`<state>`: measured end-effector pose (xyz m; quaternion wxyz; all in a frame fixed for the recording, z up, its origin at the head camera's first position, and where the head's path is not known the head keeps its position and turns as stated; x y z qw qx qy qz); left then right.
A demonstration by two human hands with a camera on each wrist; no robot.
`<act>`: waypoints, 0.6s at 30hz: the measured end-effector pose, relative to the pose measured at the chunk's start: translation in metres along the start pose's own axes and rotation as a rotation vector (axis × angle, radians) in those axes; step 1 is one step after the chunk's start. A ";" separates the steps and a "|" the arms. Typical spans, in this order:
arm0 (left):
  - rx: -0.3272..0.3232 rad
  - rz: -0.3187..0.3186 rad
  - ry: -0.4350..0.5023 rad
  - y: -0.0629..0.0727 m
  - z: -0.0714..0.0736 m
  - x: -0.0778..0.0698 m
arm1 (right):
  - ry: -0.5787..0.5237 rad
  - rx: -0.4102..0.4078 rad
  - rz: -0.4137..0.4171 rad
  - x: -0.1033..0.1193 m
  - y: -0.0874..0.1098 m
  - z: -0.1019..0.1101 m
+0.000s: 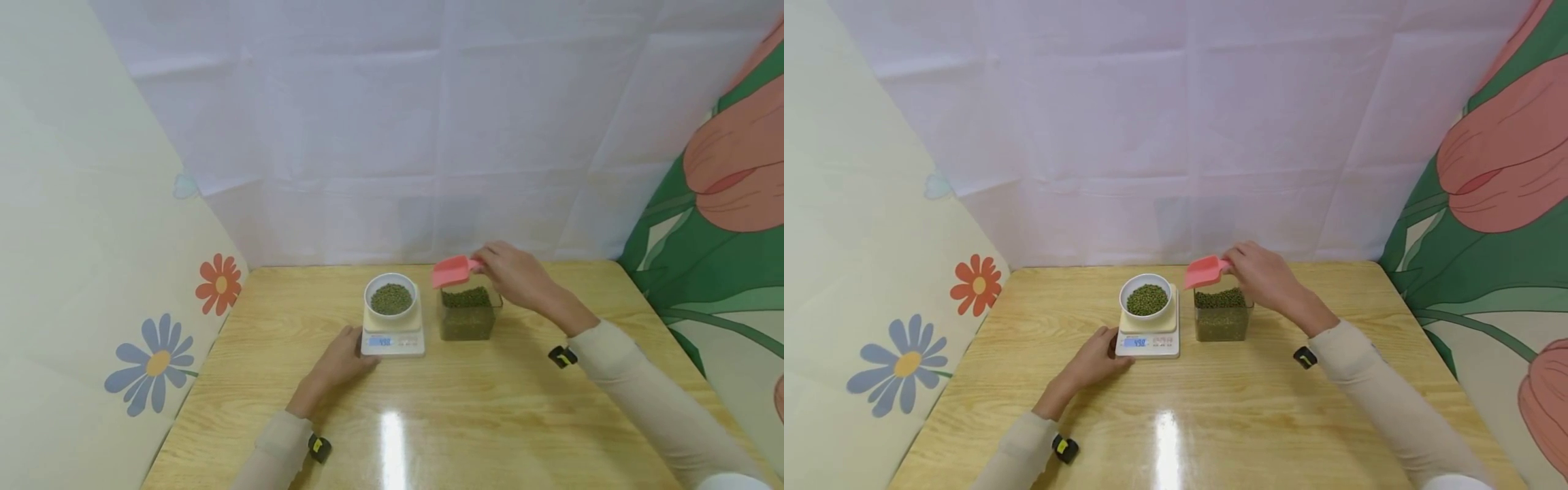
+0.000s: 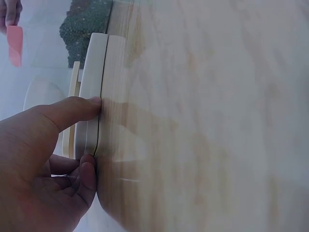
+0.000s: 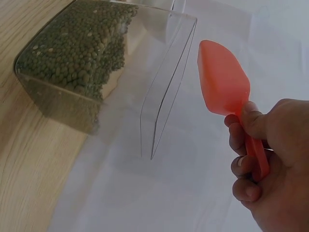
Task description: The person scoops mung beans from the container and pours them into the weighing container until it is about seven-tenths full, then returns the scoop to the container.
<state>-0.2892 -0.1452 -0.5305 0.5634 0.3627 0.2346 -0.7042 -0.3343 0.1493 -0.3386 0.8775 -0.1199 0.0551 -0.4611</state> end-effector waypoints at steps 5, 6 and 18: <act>0.002 -0.001 -0.008 0.001 0.000 0.000 | 0.004 -0.017 -0.009 -0.007 0.005 0.003; 0.003 0.001 -0.006 0.001 0.000 0.000 | 0.006 -0.021 -0.009 -0.008 0.006 0.003; -0.002 0.002 -0.003 0.001 0.000 0.001 | 0.023 0.000 -0.027 -0.023 0.016 0.004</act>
Point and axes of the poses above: each hand's wrist, its own y-axis away from the middle knuckle, its own z-axis out of the back of the hand, x = y × z, the point moved 10 cm from there along -y, towards the middle knuckle, and after that the axes turned 8 degrees about y, right-handed, at the moved point
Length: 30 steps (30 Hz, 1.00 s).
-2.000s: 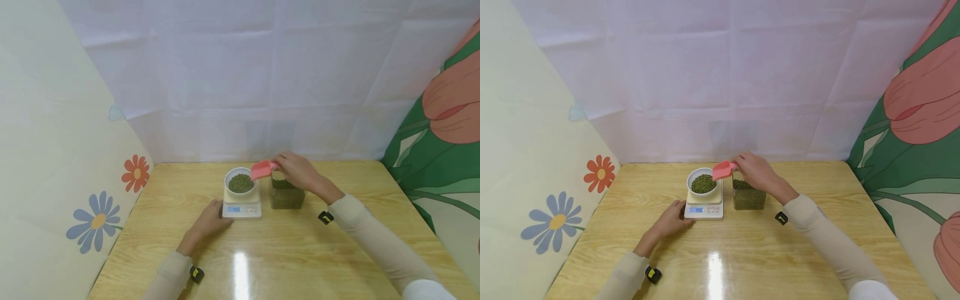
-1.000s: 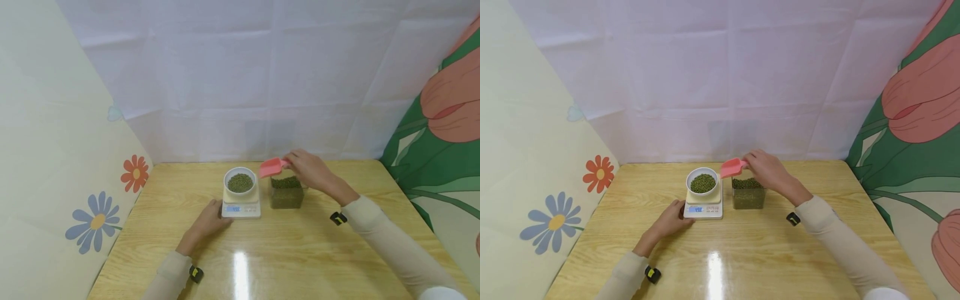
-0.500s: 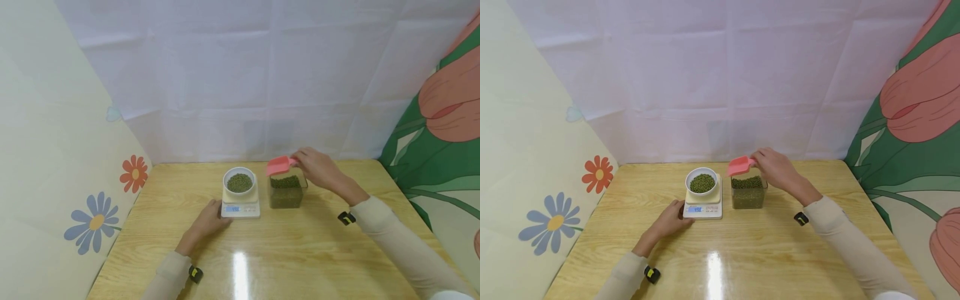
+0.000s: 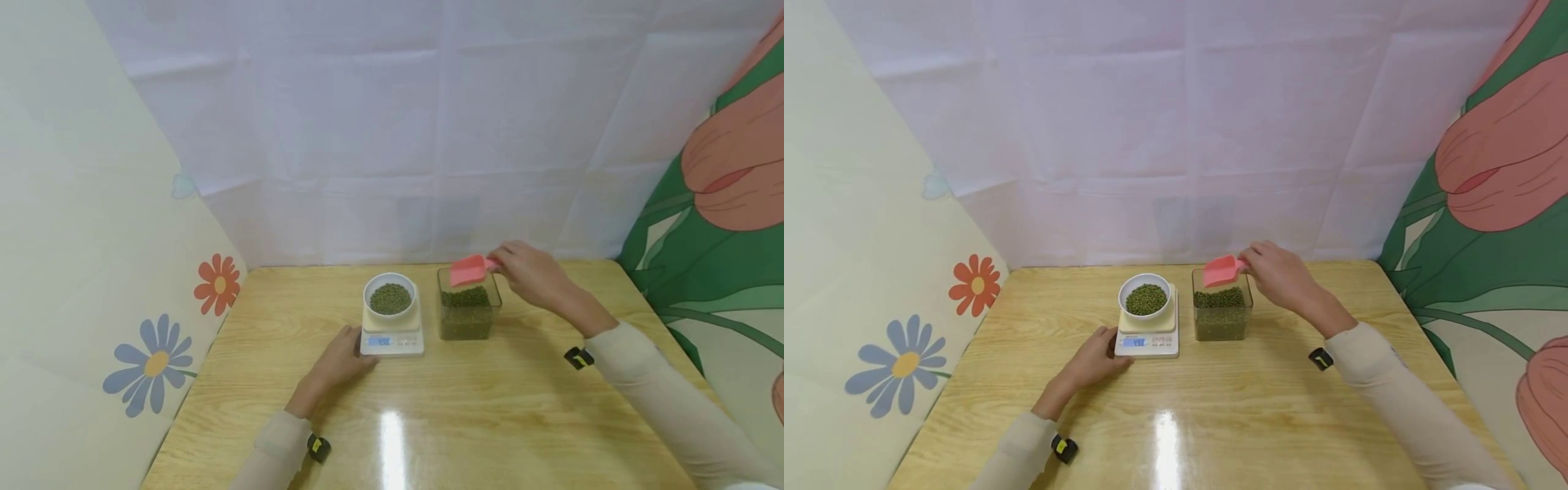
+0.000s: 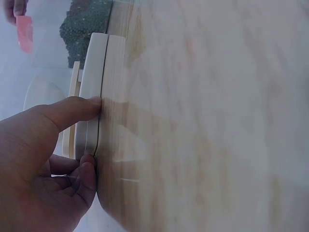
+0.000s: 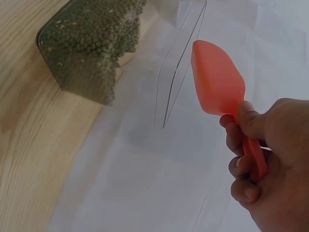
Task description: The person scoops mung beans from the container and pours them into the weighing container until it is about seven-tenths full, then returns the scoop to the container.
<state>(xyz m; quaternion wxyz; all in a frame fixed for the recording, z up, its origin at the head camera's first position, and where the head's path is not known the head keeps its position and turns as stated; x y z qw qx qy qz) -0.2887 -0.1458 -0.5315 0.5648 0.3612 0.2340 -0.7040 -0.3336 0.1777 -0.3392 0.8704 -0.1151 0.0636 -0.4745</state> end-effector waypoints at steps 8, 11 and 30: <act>0.001 -0.006 -0.011 0.000 0.000 0.000 | 0.059 -0.011 0.032 -0.002 0.006 0.003; 0.000 -0.001 -0.002 0.000 0.000 0.000 | 0.075 -0.009 0.040 -0.001 0.007 0.003; 0.008 -0.013 -0.008 -0.001 -0.001 0.001 | 0.172 -0.007 0.076 0.007 0.005 -0.005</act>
Point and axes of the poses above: each hand's wrist, its own y-axis away from the middle knuckle, its own z-axis out of the back of the hand, x = y × z, the point moved 10 cm from there along -y, towards the middle knuckle, and after that the axes turned 8 degrees about y, right-handed, at the moved point
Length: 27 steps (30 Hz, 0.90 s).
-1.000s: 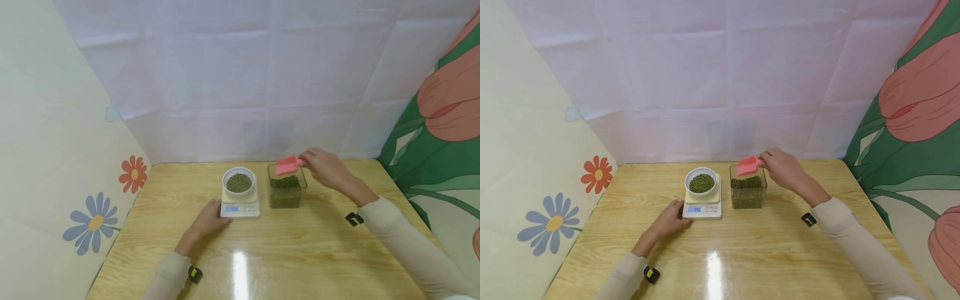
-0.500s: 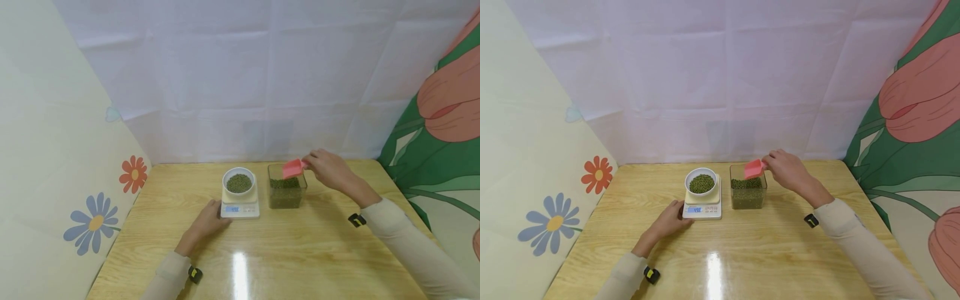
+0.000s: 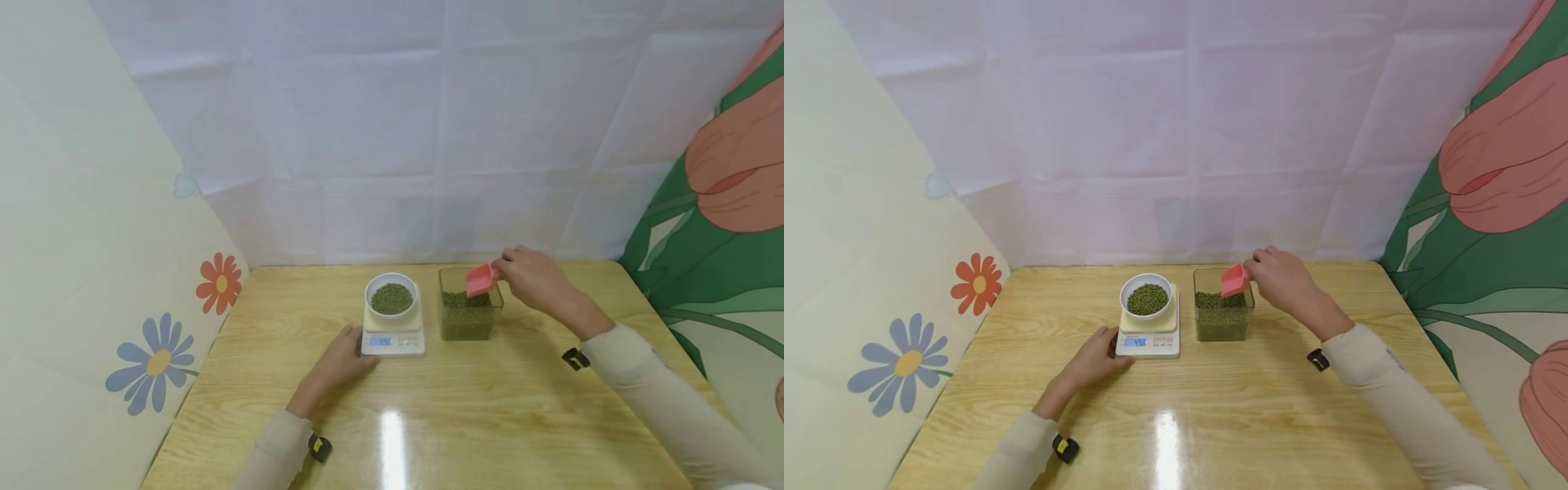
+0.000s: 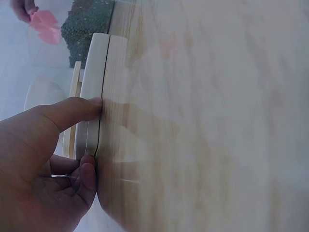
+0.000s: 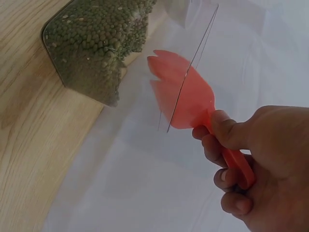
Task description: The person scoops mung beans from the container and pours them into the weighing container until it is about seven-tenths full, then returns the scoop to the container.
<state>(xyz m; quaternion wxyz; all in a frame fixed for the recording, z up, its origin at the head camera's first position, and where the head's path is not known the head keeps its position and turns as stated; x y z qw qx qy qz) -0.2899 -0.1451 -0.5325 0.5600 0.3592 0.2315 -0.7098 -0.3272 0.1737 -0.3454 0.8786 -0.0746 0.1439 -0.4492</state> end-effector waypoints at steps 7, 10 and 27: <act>-0.004 -0.004 0.007 0.000 0.000 -0.001 | 0.042 0.034 -0.001 0.008 -0.005 -0.004; -0.005 -0.006 0.010 -0.001 0.001 -0.001 | 0.060 0.056 -0.003 0.010 -0.007 -0.008; -0.007 0.004 0.011 0.000 0.001 -0.001 | 0.087 0.096 0.025 0.022 -0.012 -0.026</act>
Point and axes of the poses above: each hand's wrist, its own y-axis away from the middle knuckle, its own z-axis out of the back of the hand, x = y × z, the point moved 10 cm from there along -y, towards the middle knuckle, and after that the axes turned 8 degrees about y, right-handed, at the moved point
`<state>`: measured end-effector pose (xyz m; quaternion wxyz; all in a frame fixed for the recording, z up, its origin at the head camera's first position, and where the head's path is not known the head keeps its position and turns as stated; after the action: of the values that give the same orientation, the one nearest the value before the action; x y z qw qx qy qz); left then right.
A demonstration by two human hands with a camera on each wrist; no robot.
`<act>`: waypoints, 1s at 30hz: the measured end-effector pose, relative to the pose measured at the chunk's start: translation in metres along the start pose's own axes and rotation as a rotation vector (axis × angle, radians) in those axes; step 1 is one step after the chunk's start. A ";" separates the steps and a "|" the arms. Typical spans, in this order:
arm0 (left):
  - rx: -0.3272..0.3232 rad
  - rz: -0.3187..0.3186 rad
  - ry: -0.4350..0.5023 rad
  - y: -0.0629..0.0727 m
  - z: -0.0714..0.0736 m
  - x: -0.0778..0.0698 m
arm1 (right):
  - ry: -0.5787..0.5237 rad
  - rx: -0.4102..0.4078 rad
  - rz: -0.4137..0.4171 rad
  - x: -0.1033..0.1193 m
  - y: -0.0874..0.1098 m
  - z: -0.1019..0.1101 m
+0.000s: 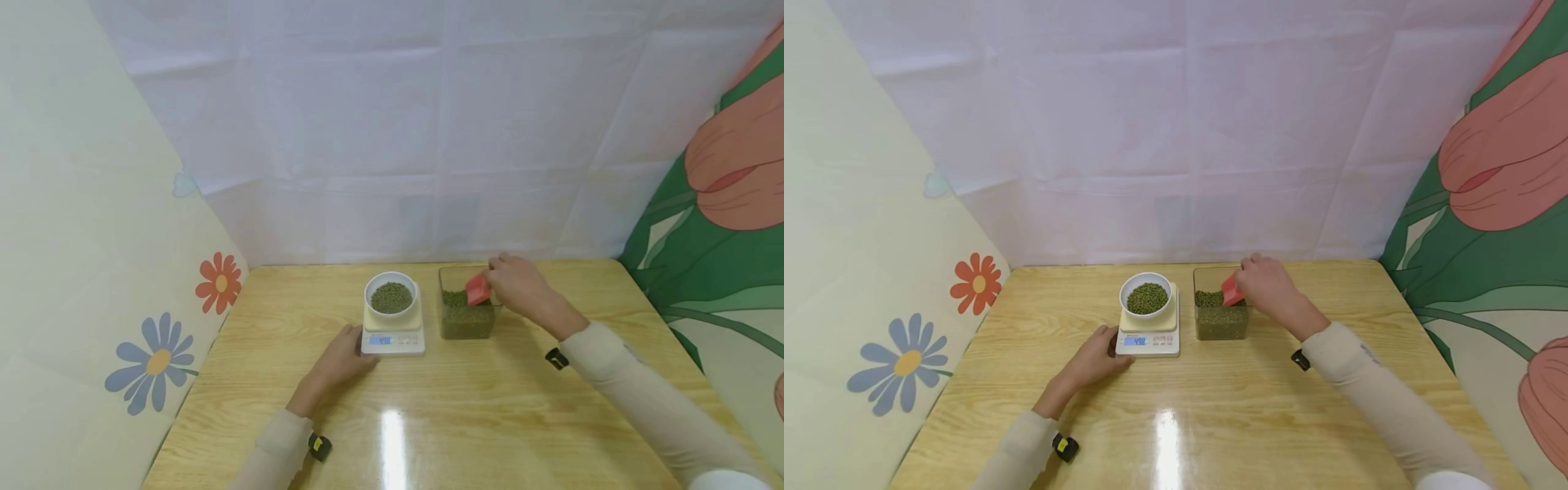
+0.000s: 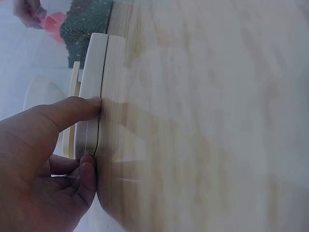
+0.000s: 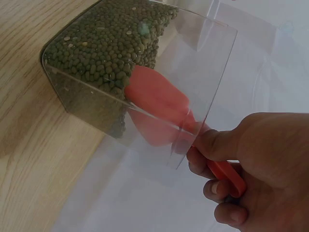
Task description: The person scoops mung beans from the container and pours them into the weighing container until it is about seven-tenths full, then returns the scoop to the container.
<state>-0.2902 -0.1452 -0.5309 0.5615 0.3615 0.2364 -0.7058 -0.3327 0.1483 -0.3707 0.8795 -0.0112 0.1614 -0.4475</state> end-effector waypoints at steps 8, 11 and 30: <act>0.000 -0.004 0.001 0.000 -0.001 -0.001 | 0.001 0.016 0.000 0.005 -0.003 -0.008; 0.003 -0.001 0.000 0.000 -0.001 -0.002 | 0.007 0.008 0.002 0.007 -0.004 -0.009; 0.004 0.018 0.009 0.001 0.000 0.000 | 0.003 -0.040 0.012 0.013 -0.007 -0.016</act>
<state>-0.2892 -0.1451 -0.5312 0.5659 0.3680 0.2343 -0.6996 -0.3364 0.1360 -0.3884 0.8816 -0.0271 0.1717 -0.4388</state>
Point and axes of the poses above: each hand's wrist, its own y-axis away from the middle knuckle, its own z-axis out of the back of the hand, x = y × z, the point moved 10 cm from there along -y, towards the middle knuckle, and after that the axes turned 8 degrees about y, right-handed, at the moved point
